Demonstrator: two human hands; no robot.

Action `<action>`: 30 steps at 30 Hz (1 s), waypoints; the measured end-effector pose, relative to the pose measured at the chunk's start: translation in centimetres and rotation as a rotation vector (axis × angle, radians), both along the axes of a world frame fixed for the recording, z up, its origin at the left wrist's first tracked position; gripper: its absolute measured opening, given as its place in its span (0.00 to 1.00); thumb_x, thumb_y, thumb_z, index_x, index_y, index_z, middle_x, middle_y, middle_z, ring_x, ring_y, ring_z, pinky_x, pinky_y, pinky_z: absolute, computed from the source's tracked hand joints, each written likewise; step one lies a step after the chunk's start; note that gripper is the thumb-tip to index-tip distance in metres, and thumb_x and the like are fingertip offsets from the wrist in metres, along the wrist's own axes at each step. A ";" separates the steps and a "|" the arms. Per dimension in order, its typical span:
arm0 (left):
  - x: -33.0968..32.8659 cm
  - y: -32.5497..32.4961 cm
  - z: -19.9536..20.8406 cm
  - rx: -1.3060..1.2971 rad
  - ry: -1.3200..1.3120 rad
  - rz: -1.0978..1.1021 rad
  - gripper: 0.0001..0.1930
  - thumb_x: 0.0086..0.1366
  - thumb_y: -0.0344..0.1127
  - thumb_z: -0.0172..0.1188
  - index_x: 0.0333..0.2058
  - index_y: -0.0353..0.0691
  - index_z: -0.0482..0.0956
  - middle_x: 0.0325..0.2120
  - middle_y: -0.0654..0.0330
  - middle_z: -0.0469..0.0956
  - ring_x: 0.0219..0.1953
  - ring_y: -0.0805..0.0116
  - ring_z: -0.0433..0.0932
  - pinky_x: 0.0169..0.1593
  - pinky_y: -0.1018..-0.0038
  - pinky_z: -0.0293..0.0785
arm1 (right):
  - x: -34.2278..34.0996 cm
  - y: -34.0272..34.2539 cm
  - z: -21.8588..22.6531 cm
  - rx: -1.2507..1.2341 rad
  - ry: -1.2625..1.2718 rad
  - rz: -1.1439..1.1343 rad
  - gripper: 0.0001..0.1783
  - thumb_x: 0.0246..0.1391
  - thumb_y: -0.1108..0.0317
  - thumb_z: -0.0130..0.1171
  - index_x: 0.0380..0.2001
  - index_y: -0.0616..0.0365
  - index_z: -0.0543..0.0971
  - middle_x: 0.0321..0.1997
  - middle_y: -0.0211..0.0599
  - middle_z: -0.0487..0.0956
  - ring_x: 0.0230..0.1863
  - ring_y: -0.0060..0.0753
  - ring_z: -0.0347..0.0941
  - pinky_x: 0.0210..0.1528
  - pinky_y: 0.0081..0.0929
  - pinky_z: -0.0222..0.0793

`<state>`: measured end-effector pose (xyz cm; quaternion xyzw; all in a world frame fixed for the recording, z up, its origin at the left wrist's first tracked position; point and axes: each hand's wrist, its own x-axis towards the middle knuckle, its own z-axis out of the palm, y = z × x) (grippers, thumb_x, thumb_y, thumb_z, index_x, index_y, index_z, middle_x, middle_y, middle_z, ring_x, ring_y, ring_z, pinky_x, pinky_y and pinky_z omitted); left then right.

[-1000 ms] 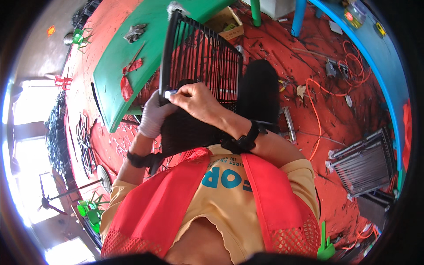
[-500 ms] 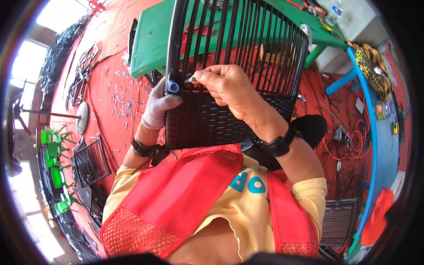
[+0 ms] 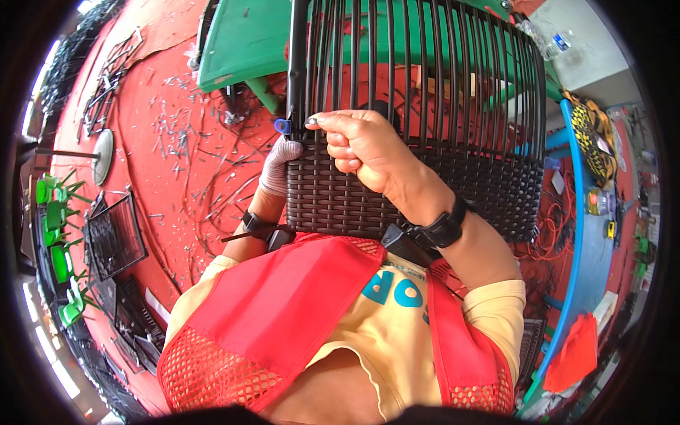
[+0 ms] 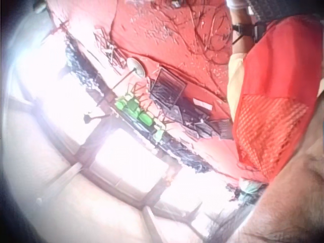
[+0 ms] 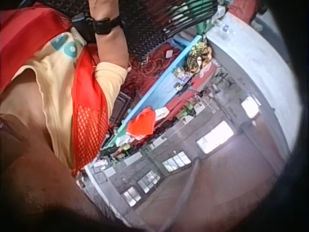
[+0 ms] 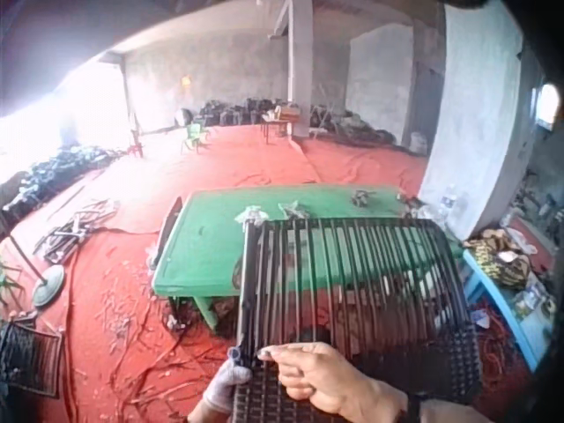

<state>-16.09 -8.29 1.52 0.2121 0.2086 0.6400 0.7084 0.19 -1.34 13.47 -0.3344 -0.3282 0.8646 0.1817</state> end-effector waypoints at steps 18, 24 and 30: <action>0.8 0.8 -7.5 -0.274 0.172 -0.081 0.23 0.53 0.34 0.57 0.49 0.34 0.71 0.41 0.58 0.77 0.42 0.68 0.76 0.49 0.71 0.72 | 3.7 2.3 -9.1 -0.110 -0.104 0.031 0.11 0.61 0.65 0.54 0.38 0.63 0.78 0.18 0.18 0.64 0.14 0.08 0.54 0.13 0.11 0.48; -1.6 0.0 -5.9 -0.317 0.602 0.014 0.32 0.56 0.30 0.63 0.59 0.36 0.62 0.50 0.60 0.71 0.50 0.70 0.70 0.54 0.73 0.68 | 4.4 3.3 -6.5 0.197 -0.228 0.177 0.14 0.60 0.60 0.57 0.32 0.62 0.79 0.17 0.26 0.74 0.14 0.10 0.65 0.15 0.10 0.58; -4.4 1.1 1.0 0.039 1.183 0.267 0.36 0.57 0.21 0.60 0.64 0.38 0.56 0.61 0.56 0.63 0.60 0.65 0.66 0.61 0.68 0.63 | 5.5 4.6 0.5 0.478 -0.384 0.308 0.17 0.58 0.58 0.60 0.24 0.61 0.78 0.16 0.28 0.75 0.14 0.14 0.67 0.16 0.14 0.63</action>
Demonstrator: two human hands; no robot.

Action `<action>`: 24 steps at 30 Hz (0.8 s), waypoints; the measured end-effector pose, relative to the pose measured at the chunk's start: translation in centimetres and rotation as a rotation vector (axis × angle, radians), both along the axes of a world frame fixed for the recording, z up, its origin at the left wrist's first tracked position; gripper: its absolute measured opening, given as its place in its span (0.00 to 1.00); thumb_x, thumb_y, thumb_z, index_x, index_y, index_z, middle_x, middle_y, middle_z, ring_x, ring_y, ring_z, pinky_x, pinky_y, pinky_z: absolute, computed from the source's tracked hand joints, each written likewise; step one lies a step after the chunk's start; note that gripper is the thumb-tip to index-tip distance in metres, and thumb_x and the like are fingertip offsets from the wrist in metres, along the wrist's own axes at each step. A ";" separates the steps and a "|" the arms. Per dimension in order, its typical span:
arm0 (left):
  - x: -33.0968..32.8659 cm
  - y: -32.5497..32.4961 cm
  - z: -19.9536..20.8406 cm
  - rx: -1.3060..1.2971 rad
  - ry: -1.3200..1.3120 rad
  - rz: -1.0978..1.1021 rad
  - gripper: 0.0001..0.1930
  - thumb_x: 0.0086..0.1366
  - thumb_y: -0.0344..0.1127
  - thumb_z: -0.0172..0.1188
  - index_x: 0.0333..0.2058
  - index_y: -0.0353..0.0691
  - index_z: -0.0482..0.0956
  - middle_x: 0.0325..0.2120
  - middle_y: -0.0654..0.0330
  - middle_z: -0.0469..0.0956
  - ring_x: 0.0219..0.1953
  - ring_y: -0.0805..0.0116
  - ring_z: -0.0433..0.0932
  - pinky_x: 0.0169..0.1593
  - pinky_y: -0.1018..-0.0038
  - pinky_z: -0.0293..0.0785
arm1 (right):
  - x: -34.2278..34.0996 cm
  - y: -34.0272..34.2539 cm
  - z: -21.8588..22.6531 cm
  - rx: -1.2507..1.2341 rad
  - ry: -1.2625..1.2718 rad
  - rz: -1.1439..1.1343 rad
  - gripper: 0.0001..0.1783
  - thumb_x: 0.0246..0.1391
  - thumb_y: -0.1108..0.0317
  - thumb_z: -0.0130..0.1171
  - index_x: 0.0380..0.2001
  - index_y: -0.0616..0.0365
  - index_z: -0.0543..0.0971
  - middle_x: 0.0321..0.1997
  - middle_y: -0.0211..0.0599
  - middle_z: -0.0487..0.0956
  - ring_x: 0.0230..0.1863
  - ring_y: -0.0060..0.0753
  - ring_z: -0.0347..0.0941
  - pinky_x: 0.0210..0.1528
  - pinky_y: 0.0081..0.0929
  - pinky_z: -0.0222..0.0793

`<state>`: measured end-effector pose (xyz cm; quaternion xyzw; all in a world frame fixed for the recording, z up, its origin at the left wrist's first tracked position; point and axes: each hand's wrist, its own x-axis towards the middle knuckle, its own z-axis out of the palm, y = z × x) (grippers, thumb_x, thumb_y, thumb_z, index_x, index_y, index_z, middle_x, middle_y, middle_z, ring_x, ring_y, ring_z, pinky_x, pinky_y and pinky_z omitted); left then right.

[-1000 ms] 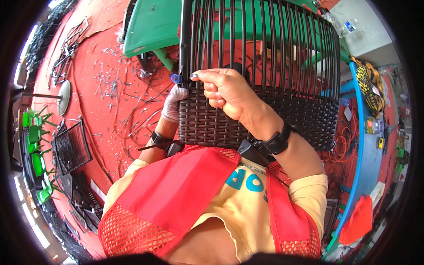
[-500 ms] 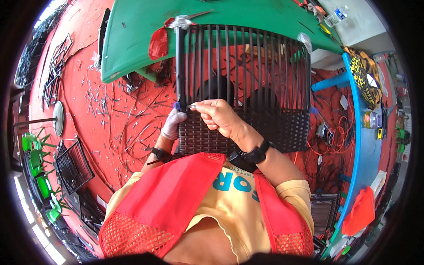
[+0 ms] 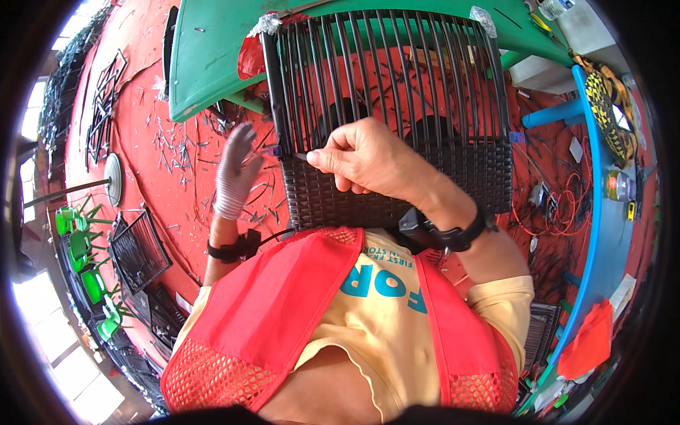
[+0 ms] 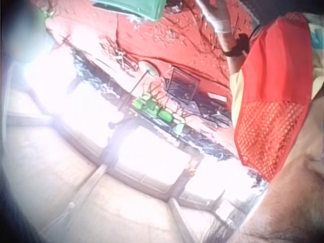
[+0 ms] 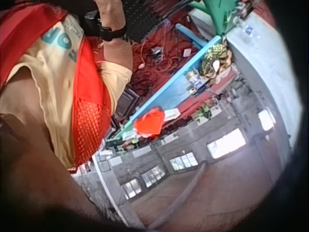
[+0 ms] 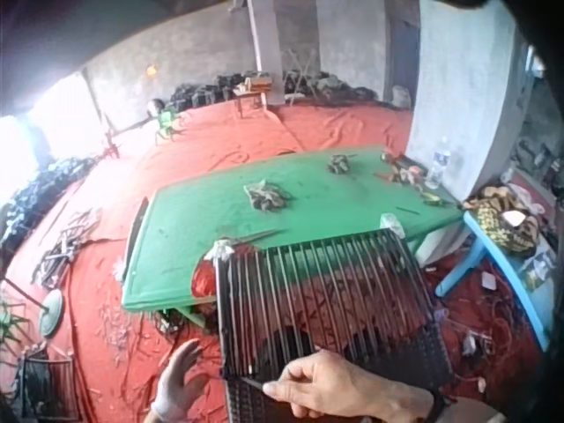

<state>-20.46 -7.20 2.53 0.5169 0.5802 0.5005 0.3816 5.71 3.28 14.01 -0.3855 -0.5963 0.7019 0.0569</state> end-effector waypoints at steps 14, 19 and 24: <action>-1.0 8.5 12.0 -0.077 -0.023 -0.716 0.11 0.64 0.33 0.58 0.40 0.31 0.79 0.30 0.59 0.78 0.30 0.73 0.77 0.36 0.77 0.75 | 11.3 5.0 13.3 0.460 -0.399 0.119 0.15 0.55 0.61 0.59 0.20 0.58 0.74 0.11 0.24 0.69 0.08 0.11 0.60 0.12 0.13 0.55; -5.0 8.6 12.6 -0.187 0.070 -0.644 0.23 0.63 0.48 0.60 0.46 0.32 0.77 0.36 0.57 0.79 0.36 0.70 0.79 0.38 0.77 0.76 | 24.1 5.1 16.1 0.485 -0.336 -0.276 0.15 0.57 0.56 0.58 0.25 0.55 0.70 0.10 0.18 0.63 0.07 0.07 0.54 0.10 0.09 0.47; 1.5 11.2 19.3 0.092 -0.062 -0.455 0.31 0.63 0.51 0.58 0.57 0.36 0.67 0.46 0.51 0.77 0.49 0.63 0.76 0.53 0.73 0.71 | 22.5 4.5 15.3 0.743 -0.455 -0.363 0.15 0.59 0.55 0.57 0.28 0.55 0.72 0.10 0.18 0.63 0.08 0.07 0.53 0.11 0.08 0.45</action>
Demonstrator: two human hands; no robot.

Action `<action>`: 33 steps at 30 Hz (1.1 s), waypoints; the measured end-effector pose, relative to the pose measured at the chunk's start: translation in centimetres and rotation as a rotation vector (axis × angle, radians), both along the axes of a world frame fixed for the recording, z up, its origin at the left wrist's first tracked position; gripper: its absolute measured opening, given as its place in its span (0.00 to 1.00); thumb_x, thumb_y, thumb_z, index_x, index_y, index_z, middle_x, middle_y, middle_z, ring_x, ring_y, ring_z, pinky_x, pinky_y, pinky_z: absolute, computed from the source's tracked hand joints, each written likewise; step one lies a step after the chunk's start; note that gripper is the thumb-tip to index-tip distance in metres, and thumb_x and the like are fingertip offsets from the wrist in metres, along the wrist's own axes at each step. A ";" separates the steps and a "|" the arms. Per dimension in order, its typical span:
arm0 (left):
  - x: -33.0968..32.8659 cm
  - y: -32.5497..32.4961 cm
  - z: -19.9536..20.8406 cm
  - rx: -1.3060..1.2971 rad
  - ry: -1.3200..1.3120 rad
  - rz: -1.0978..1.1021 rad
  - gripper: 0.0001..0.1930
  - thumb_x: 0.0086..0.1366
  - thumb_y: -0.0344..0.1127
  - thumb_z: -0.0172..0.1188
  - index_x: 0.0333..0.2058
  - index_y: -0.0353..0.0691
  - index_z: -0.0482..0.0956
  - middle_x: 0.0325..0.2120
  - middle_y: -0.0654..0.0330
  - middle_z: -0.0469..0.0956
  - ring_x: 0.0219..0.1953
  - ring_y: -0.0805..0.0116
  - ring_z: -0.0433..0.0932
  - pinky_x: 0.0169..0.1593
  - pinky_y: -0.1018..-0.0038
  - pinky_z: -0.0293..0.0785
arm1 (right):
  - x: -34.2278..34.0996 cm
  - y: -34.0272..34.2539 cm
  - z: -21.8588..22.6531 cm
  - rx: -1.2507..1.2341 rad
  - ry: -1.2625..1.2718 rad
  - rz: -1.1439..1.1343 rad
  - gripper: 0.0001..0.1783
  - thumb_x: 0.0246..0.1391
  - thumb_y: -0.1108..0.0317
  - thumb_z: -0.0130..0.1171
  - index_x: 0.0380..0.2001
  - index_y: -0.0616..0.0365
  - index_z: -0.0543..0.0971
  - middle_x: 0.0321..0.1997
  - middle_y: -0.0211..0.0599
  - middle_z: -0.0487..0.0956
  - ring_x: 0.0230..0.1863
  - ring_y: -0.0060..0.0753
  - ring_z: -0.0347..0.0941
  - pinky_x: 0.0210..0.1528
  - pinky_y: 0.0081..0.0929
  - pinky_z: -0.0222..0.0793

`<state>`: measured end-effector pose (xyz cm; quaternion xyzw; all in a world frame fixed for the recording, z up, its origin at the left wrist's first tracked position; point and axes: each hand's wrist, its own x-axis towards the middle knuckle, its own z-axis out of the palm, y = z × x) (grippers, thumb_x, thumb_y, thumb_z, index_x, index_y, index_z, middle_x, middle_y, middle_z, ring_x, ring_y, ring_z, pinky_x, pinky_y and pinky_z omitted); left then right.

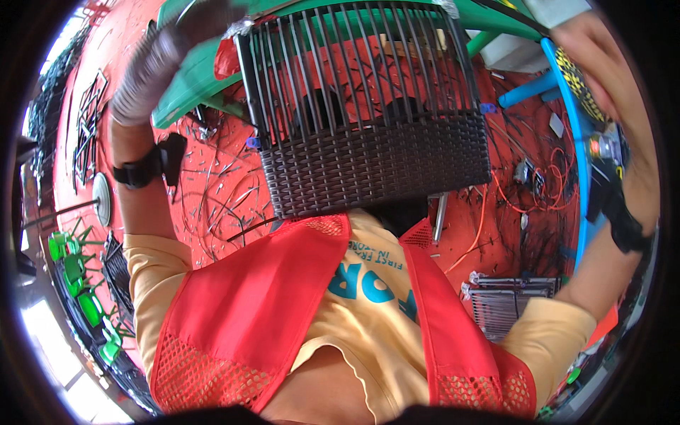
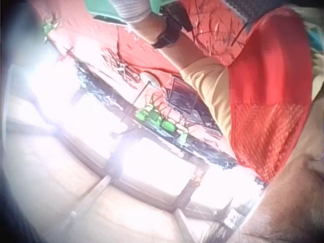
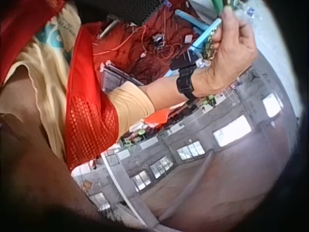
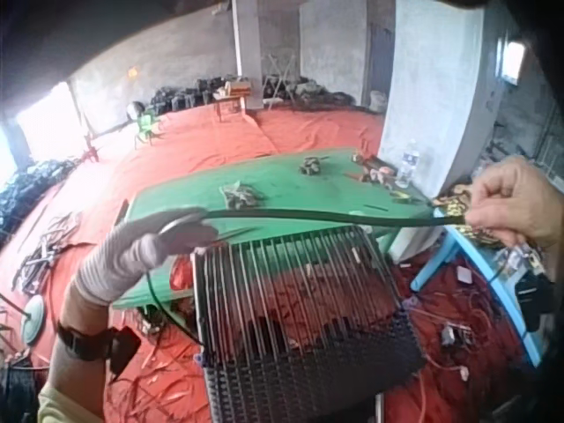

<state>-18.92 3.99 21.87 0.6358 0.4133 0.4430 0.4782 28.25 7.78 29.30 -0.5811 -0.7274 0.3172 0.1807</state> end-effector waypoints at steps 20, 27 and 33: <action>-17.4 13.1 0.2 0.804 1.215 0.488 0.23 0.63 0.43 0.58 0.54 0.38 0.71 0.43 0.58 0.78 0.40 0.67 0.77 0.49 0.76 0.71 | 2.7 -2.9 -2.9 0.049 -0.023 -0.009 0.19 0.59 0.52 0.57 0.25 0.56 0.77 0.09 0.17 0.61 0.08 0.06 0.51 0.12 0.11 0.43; 8.0 7.3 1.6 0.290 0.635 -0.500 0.22 0.66 0.45 0.56 0.52 0.34 0.73 0.42 0.54 0.79 0.45 0.60 0.76 0.50 0.66 0.72 | -11.5 -1.1 -3.2 0.142 0.167 0.207 0.18 0.57 0.58 0.62 0.20 0.60 0.78 0.12 0.23 0.69 0.14 0.14 0.63 0.16 0.16 0.58; -15.8 10.5 2.4 0.154 0.931 -0.008 0.15 0.67 0.41 0.51 0.43 0.38 0.79 0.27 0.68 0.73 0.26 0.79 0.67 0.34 0.81 0.64 | 1.1 -2.6 -5.5 0.027 -0.060 0.090 0.24 0.62 0.46 0.49 0.26 0.58 0.76 0.08 0.18 0.59 0.10 0.09 0.51 0.15 0.15 0.44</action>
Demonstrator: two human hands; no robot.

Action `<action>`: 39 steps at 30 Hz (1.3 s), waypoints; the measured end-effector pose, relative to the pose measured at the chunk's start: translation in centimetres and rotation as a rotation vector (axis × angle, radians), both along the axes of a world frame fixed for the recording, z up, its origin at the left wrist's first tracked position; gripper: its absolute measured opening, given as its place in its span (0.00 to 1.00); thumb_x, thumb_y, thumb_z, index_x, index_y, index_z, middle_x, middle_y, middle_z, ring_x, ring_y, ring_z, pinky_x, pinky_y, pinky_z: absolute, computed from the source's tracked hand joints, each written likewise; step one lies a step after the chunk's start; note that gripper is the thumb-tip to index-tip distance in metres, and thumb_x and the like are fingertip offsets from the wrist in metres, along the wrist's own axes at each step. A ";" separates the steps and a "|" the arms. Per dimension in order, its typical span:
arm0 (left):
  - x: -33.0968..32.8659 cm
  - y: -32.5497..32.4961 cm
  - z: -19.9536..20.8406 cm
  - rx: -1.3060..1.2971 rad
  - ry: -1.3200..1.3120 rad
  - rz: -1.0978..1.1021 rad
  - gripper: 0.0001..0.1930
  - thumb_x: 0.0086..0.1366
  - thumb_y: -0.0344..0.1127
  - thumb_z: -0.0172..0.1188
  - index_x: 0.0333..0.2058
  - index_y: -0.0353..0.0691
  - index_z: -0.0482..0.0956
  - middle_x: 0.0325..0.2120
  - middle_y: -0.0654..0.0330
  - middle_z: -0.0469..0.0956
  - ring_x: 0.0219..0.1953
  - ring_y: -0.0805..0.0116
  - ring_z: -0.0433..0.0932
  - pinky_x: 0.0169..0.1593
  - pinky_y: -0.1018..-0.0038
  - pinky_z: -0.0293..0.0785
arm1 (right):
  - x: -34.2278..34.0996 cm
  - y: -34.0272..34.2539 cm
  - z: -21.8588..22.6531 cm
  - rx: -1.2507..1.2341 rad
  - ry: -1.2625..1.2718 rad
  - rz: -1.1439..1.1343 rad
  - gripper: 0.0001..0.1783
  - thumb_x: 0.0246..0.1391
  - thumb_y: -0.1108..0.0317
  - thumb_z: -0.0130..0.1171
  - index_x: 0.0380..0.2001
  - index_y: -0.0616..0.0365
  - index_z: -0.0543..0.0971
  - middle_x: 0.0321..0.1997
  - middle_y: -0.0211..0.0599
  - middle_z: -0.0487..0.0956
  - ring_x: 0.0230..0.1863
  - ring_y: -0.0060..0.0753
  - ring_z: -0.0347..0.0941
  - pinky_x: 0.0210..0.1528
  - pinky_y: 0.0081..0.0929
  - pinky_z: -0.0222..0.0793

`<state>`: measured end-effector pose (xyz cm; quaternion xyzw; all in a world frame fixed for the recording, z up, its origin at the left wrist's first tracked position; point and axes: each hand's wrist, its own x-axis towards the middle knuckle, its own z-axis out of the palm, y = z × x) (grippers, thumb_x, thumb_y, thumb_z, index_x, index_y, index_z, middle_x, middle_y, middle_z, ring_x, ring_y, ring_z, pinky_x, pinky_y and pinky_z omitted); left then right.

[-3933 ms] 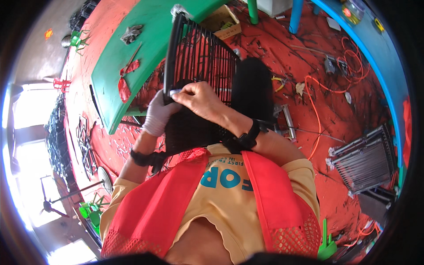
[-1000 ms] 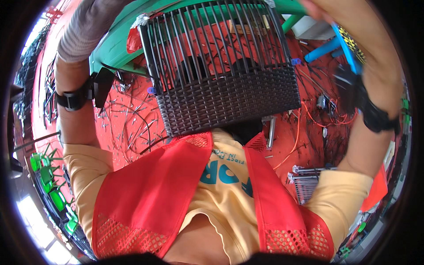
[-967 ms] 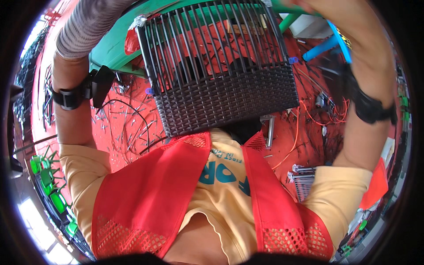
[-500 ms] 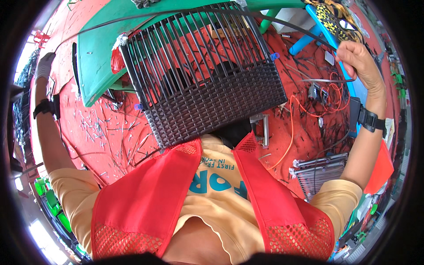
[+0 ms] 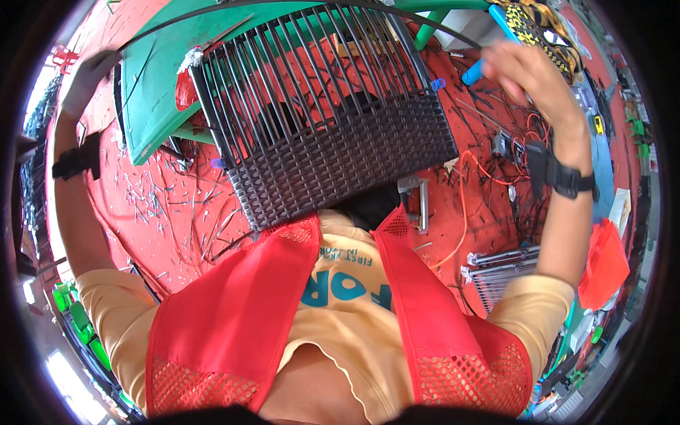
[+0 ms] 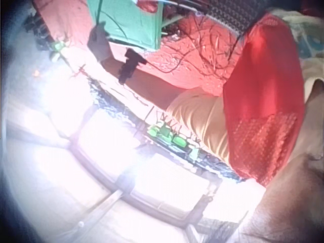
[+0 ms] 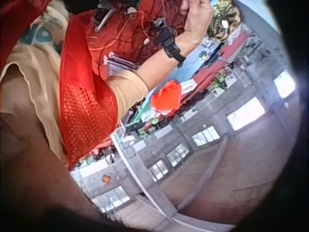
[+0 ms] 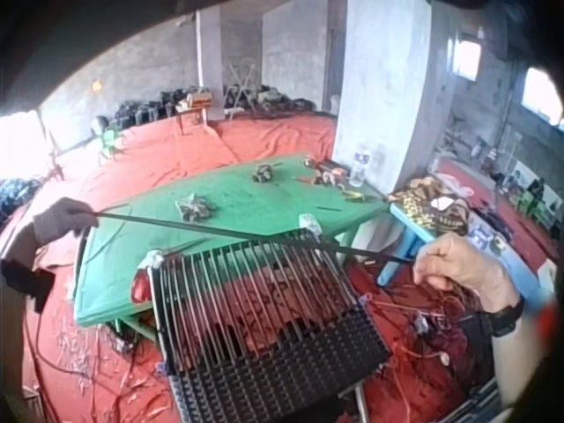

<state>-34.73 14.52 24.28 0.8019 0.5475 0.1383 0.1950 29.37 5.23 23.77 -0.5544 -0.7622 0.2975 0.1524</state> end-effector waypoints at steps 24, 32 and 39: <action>0.4 -2.4 -6.0 -0.461 -0.084 0.356 0.15 0.66 0.37 0.50 0.42 0.34 0.81 0.17 0.67 0.69 0.21 0.79 0.67 0.27 0.81 0.63 | 7.0 -5.6 -4.1 -0.422 0.170 -0.143 0.20 0.57 0.48 0.59 0.26 0.54 0.82 0.10 0.21 0.67 0.11 0.10 0.62 0.13 0.13 0.57; 11.1 -3.2 -9.3 -0.448 -0.018 -0.050 0.34 0.53 0.32 0.63 0.60 0.34 0.65 0.57 0.51 0.70 0.60 0.63 0.67 0.62 0.70 0.61 | -0.9 -10.1 -15.3 -0.227 0.491 0.022 0.10 0.55 0.63 0.60 0.34 0.59 0.82 0.23 0.36 0.80 0.23 0.24 0.76 0.26 0.24 0.68; 34.2 -9.9 -8.1 -0.500 -0.046 -0.565 0.20 0.59 0.35 0.63 0.49 0.35 0.75 0.35 0.54 0.78 0.36 0.62 0.78 0.41 0.71 0.73 | -10.2 -8.7 -17.4 -0.012 0.600 0.028 0.19 0.56 0.52 0.57 0.21 0.55 0.78 0.19 0.45 0.76 0.26 0.52 0.74 0.31 0.44 0.67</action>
